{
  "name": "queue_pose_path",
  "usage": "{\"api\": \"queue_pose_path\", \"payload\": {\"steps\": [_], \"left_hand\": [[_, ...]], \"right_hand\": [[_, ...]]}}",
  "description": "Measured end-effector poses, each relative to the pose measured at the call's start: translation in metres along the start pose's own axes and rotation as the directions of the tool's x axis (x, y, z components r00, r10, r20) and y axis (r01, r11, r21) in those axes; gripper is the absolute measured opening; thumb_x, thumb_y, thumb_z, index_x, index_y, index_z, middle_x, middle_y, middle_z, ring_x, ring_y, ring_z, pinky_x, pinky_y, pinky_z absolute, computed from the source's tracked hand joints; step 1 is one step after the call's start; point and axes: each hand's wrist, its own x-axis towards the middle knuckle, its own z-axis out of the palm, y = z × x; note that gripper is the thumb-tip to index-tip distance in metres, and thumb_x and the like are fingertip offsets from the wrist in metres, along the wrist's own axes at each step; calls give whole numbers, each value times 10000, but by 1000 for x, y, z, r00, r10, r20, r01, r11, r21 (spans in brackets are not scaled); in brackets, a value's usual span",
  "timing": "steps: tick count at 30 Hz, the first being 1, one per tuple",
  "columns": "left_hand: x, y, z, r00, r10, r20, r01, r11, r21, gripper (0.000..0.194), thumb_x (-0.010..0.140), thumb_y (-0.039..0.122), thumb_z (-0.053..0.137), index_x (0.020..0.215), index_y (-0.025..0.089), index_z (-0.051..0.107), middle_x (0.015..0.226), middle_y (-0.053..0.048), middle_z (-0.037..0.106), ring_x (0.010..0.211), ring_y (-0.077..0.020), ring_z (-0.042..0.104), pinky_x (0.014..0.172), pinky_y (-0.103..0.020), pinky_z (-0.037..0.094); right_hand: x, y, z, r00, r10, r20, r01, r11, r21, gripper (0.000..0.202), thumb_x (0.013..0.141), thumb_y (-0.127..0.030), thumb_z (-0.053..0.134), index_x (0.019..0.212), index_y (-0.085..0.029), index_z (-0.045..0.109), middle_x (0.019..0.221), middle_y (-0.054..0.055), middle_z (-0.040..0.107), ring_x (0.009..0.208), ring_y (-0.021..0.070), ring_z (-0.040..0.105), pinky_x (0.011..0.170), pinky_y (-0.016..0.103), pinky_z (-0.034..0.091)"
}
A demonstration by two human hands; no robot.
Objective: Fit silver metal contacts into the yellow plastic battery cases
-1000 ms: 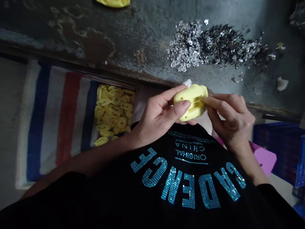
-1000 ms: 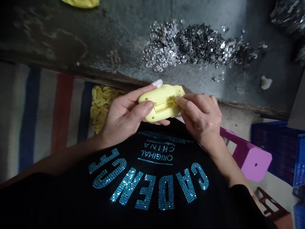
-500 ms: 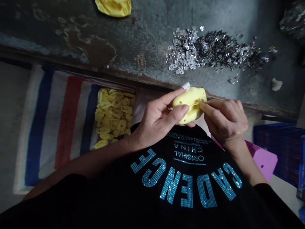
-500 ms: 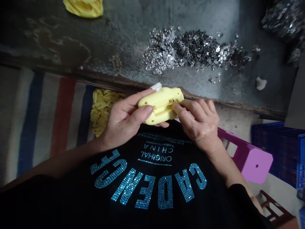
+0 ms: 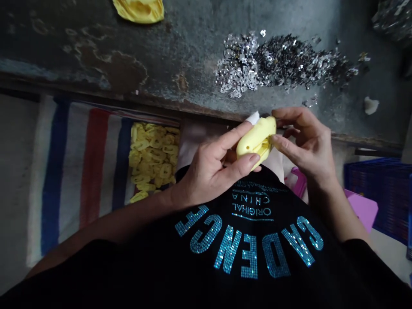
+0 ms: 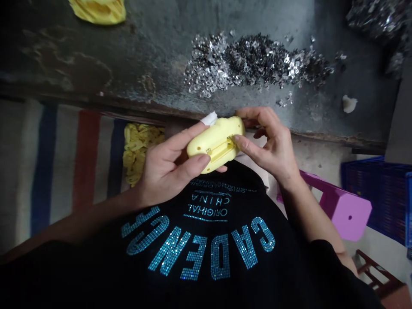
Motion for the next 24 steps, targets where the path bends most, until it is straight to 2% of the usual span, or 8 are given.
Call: {"api": "queue_pose_path", "payload": {"steps": [3,7,13,15,19,21,24], "left_hand": [[0,-6,-2,995,96,11,-96,987,129,678,1064,402,868,1688,221,675,1563,-146,797,1053,-270,903,914,-348,799],[5,-8,-3,970,231,74,-243,929,278,653,1069,387,849,1679,226,684,1571,-132,791,1249,-307,855,1005,-367,776],[14,5,0,938,278,209,-341,855,391,663,1045,354,872,1673,248,690,1627,-129,765,1422,-353,784,1234,-463,680],[13,7,1,951,234,203,-294,889,350,680,1035,358,886,1677,256,688,1622,-124,766,1394,-357,796,1210,-477,699],[8,7,3,992,51,112,-68,986,154,719,1036,332,891,1712,279,652,1655,-112,737,1269,-343,846,1022,-461,789],[7,8,5,994,-21,106,13,997,74,697,1046,316,883,1705,290,659,1647,-102,745,1229,-333,862,989,-453,802],[7,9,9,993,-60,101,64,997,-40,647,1055,305,877,1673,290,687,1642,-91,750,1181,-308,880,970,-434,812]], "right_hand": [[1,1,0,1000,16,25,-17,999,43,452,994,-606,883,1353,-345,796,1372,48,812,1187,304,800,888,460,692],[1,2,-1,998,13,60,-15,999,35,472,988,-598,889,1371,-345,781,1377,45,808,1180,301,796,918,454,691],[-3,9,1,998,-35,49,35,999,-3,483,1032,-593,824,1430,-331,743,1372,78,792,1157,294,799,954,469,715],[-4,13,2,999,-36,33,34,999,35,513,1027,-629,815,1437,-328,744,1379,85,792,1152,294,799,945,471,725],[-5,20,3,999,-19,32,15,991,131,586,984,-702,844,1422,-321,765,1374,98,802,1133,292,798,878,448,729],[-5,21,2,999,16,31,-22,983,183,599,975,-720,851,1413,-319,770,1382,99,809,1150,294,800,882,446,728],[-6,21,1,997,55,56,-68,965,254,620,948,-725,887,1397,-314,770,1380,88,820,1183,292,805,905,436,724]]}}
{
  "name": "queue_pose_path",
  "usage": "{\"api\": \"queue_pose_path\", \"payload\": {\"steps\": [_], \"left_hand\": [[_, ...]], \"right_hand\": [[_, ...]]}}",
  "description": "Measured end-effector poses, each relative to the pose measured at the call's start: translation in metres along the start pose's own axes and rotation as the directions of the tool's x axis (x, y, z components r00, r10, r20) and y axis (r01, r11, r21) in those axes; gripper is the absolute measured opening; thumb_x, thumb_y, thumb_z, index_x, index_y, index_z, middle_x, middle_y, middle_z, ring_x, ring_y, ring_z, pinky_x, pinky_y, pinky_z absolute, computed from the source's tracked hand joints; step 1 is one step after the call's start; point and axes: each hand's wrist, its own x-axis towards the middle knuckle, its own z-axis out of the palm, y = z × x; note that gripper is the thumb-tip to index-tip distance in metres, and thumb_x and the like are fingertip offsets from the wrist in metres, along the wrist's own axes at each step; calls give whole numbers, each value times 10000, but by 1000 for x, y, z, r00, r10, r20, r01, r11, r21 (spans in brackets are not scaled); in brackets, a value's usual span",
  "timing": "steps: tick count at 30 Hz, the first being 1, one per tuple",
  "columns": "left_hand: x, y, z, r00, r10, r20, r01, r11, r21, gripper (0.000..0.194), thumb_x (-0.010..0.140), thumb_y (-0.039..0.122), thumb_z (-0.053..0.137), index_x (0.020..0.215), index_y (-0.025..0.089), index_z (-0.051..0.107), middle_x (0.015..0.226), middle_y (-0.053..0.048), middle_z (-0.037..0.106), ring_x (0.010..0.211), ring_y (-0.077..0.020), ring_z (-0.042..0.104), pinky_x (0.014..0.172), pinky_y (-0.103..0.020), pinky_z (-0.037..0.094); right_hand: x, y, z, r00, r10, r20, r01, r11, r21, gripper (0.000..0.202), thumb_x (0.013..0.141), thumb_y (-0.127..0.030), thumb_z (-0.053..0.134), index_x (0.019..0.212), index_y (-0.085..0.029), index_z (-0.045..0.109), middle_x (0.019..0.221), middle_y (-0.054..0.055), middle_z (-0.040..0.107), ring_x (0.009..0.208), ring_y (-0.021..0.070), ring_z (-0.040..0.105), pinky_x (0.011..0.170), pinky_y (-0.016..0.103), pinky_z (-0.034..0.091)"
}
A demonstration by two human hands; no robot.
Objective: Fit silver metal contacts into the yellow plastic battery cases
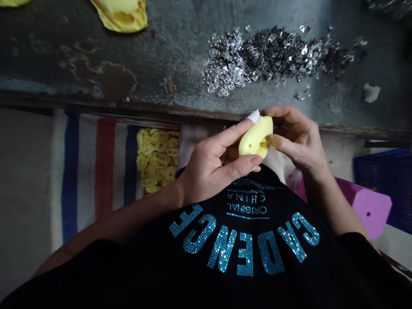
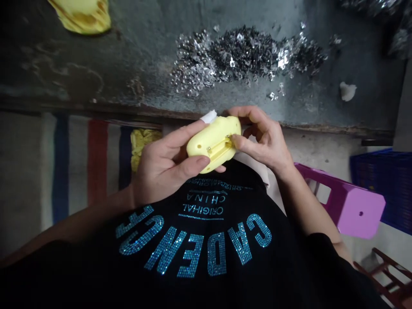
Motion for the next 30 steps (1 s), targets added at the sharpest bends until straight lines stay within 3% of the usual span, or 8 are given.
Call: {"api": "queue_pose_path", "payload": {"steps": [3,8,12,15,18,21,25,30], "left_hand": [[0,-3,1,1000,3,-5,-3,1000,4,656,1063,332,868,1685,272,667,1580,-105,782,1201,-325,878,980,-473,812],[1,-8,-1,984,175,38,-178,941,286,727,1028,342,895,1711,297,652,1674,-120,715,1342,-360,810,1208,-572,702],[7,1,-2,951,264,161,-309,813,494,674,1032,391,880,1669,272,694,1449,-132,816,1197,-335,830,1101,-489,724],[10,7,-3,938,246,245,-342,769,540,683,1021,477,886,1644,258,712,1319,-126,840,1104,-319,829,1027,-467,733],[10,8,-6,940,213,267,-326,790,519,726,991,500,914,1644,258,709,1358,-127,846,1158,-335,830,1058,-475,734],[8,5,-6,957,192,217,-272,854,443,741,970,470,940,1647,278,710,1502,-129,815,1308,-380,811,1142,-511,717],[4,5,-3,992,20,123,-45,979,201,729,1014,412,911,1694,318,667,1454,-100,832,1125,-314,867,955,-447,780],[3,6,-5,993,-79,83,77,997,23,715,1017,439,910,1680,306,675,1274,-83,875,1022,-302,881,881,-441,785]], "right_hand": [[1,-1,-3,999,15,29,-16,999,34,595,944,-674,916,1387,-303,771,1334,74,837,1161,272,810,892,403,717],[3,0,-3,999,-15,44,16,1000,-24,542,970,-611,887,1376,-272,765,1373,90,817,1182,270,799,869,378,704],[-4,2,3,994,-107,16,108,986,-130,470,1022,-546,814,1429,-322,744,1396,78,794,1172,272,792,891,411,716],[-11,7,6,990,-139,-24,135,984,-120,472,1034,-531,784,1461,-335,735,1403,85,778,1211,288,787,923,440,721],[-16,15,6,984,-165,-63,161,985,-67,483,1008,-540,803,1443,-336,757,1401,89,775,1228,298,786,946,462,714],[-15,20,3,984,-167,-64,164,986,-43,486,999,-541,815,1437,-337,776,1385,83,781,1193,278,784,930,437,703],[-11,19,1,995,-103,-11,103,995,17,505,989,-561,858,1433,-332,785,1340,69,786,1136,249,782,870,385,696],[-7,15,0,1000,-12,22,11,998,67,589,938,-635,915,1412,-307,797,1379,86,817,1160,263,800,876,400,713]]}}
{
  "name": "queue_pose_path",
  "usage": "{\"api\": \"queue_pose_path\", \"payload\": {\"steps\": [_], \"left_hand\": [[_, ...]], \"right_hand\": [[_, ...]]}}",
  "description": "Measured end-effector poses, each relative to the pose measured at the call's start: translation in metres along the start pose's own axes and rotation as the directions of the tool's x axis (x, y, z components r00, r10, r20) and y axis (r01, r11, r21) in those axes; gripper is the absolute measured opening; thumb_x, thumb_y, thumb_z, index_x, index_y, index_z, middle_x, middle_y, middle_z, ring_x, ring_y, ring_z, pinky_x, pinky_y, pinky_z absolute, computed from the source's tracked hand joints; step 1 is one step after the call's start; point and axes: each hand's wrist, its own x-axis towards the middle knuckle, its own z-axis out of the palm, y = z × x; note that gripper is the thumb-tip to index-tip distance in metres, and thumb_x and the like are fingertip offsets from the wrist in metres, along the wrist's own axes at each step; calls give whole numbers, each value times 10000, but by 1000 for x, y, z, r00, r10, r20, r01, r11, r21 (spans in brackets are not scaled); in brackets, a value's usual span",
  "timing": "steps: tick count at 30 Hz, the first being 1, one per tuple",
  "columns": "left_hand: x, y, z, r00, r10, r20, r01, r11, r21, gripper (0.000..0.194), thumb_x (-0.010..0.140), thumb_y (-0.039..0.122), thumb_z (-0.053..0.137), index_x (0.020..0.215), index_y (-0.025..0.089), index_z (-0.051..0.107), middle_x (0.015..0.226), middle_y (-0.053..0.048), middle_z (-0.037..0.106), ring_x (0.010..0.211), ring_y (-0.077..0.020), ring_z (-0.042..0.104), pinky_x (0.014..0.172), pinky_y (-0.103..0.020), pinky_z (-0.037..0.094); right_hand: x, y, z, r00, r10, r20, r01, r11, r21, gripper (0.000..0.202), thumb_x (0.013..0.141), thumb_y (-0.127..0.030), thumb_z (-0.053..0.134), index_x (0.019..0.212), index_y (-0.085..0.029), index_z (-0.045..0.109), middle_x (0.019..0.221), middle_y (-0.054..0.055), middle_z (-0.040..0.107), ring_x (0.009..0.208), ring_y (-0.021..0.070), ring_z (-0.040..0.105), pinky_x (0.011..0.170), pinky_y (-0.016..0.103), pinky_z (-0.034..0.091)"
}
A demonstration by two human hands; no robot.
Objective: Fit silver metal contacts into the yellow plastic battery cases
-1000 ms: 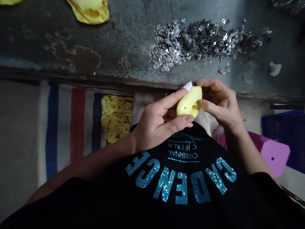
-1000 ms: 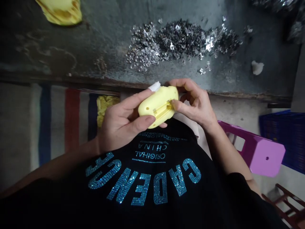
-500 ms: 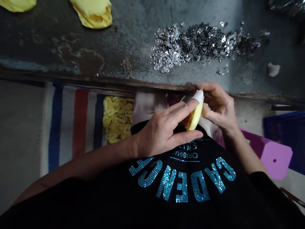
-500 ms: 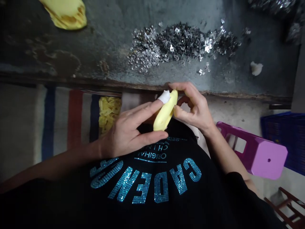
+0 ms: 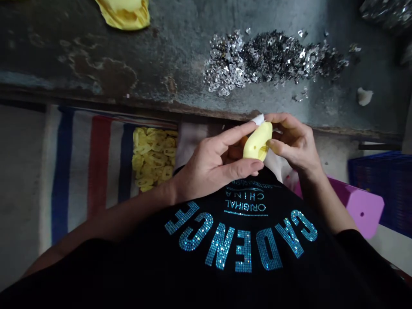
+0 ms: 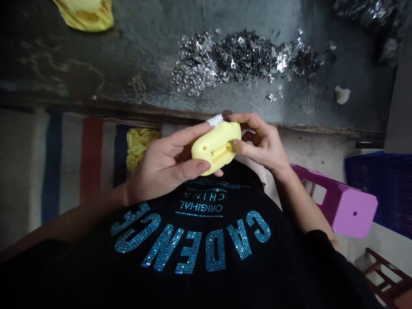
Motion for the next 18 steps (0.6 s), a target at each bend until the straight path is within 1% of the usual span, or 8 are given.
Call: {"api": "queue_pose_path", "payload": {"steps": [5,7,9,10,12,14,16,18], "left_hand": [[-1,-3,-2,1000,0,10,0,1000,12,789,1009,449,920,1727,296,630,1340,-110,864,1154,-358,868,920,-484,782],[-1,-3,-1,1000,19,17,-20,999,36,779,1016,435,911,1727,289,630,1383,-112,853,1203,-359,854,947,-482,785],[0,-3,-1,998,52,24,-55,992,112,745,1024,424,899,1713,294,646,1432,-105,836,1205,-339,850,979,-470,783],[1,-2,-1,996,83,31,-87,980,179,729,1022,423,900,1699,299,660,1462,-103,825,1217,-335,845,1015,-472,774],[3,-2,-2,981,185,64,-196,919,342,717,1001,437,918,1667,301,693,1477,-107,817,1243,-343,834,1097,-489,743],[5,-1,-4,945,294,143,-326,822,467,729,987,435,929,1661,278,699,1464,-129,813,1264,-353,824,1156,-496,710],[6,-1,-5,903,354,243,-429,747,508,775,987,436,926,1696,265,662,1485,-147,793,1266,-349,822,1169,-484,702],[6,0,-5,891,343,298,-452,744,493,870,982,442,930,1764,299,577,1461,-132,792,1213,-323,828,1126,-465,723]], "right_hand": [[4,-4,-2,999,24,25,-25,999,20,612,903,-654,955,1385,-309,803,1377,82,830,1164,273,812,889,422,732],[5,-6,-3,999,37,34,-37,999,22,607,909,-655,952,1380,-307,795,1381,78,826,1174,268,806,901,416,728],[5,-8,-3,998,40,45,-40,999,-7,588,919,-648,945,1371,-307,786,1388,74,813,1188,260,793,908,397,717],[4,-10,-2,998,33,49,-31,999,-29,574,931,-643,933,1371,-307,781,1389,74,805,1193,257,788,912,391,712],[2,-12,3,999,-14,35,17,996,-90,534,977,-636,879,1385,-309,769,1374,76,790,1193,260,781,917,396,707],[-2,-14,8,993,-114,-25,108,980,-166,484,1024,-622,806,1407,-329,753,1353,72,779,1180,275,781,912,427,709],[-7,-17,12,974,-208,-91,182,954,-237,411,1053,-578,752,1420,-392,736,1345,66,769,1192,309,770,924,488,708],[-14,-18,13,951,-274,-144,216,920,-326,363,1072,-566,688,1423,-475,710,1345,71,760,1230,357,744,962,571,695]]}}
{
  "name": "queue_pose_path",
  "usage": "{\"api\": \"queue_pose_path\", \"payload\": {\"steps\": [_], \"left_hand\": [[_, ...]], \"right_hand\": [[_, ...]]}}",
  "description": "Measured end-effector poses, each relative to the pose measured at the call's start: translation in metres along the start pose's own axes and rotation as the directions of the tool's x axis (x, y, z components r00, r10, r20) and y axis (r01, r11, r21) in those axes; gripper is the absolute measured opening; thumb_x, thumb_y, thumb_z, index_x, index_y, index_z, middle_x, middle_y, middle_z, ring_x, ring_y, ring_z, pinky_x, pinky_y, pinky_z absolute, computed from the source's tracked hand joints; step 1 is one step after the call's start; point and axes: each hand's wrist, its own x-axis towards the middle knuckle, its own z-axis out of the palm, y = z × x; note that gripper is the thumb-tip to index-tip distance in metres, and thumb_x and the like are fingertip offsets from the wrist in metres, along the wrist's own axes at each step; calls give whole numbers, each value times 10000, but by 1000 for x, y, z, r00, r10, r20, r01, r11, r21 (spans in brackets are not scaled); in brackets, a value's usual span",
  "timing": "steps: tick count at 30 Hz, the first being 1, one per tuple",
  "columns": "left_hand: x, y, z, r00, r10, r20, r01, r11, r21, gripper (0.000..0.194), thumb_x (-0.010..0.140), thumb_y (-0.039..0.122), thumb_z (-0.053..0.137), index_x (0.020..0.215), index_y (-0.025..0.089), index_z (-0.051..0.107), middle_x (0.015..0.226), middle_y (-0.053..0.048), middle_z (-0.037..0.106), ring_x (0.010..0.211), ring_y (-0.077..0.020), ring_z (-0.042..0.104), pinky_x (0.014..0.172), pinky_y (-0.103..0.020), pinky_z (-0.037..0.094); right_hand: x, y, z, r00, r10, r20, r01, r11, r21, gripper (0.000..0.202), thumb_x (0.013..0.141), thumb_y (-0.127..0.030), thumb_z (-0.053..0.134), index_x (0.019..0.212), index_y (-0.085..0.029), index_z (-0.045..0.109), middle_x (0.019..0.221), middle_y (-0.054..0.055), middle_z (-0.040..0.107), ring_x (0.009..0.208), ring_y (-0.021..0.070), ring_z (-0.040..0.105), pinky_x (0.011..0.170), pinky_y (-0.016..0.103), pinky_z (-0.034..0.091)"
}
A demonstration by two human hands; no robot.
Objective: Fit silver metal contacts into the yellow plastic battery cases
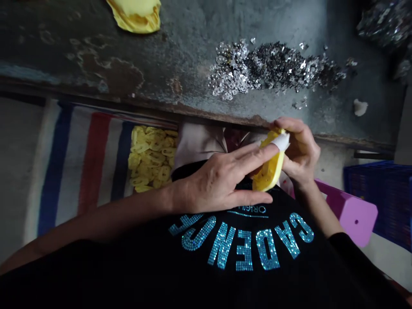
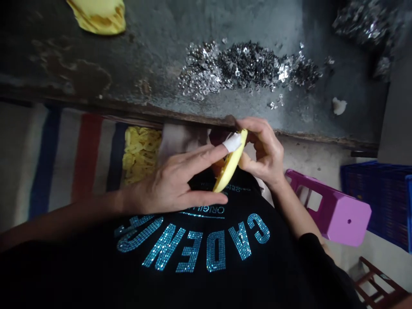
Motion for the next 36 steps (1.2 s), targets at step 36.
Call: {"api": "queue_pose_path", "payload": {"steps": [36], "left_hand": [[-41,-26,-41,768,-594,-240,172,552,-816,409,992,241,804,1368,373,893,1276,-30,924,571,-213,822,651,-382,752]], "right_hand": [[55,18,-12,997,-63,35,72,930,-360,150,1130,-353,762,1234,-280,842,1114,49,858,1067,253,781,966,449,619]]}}
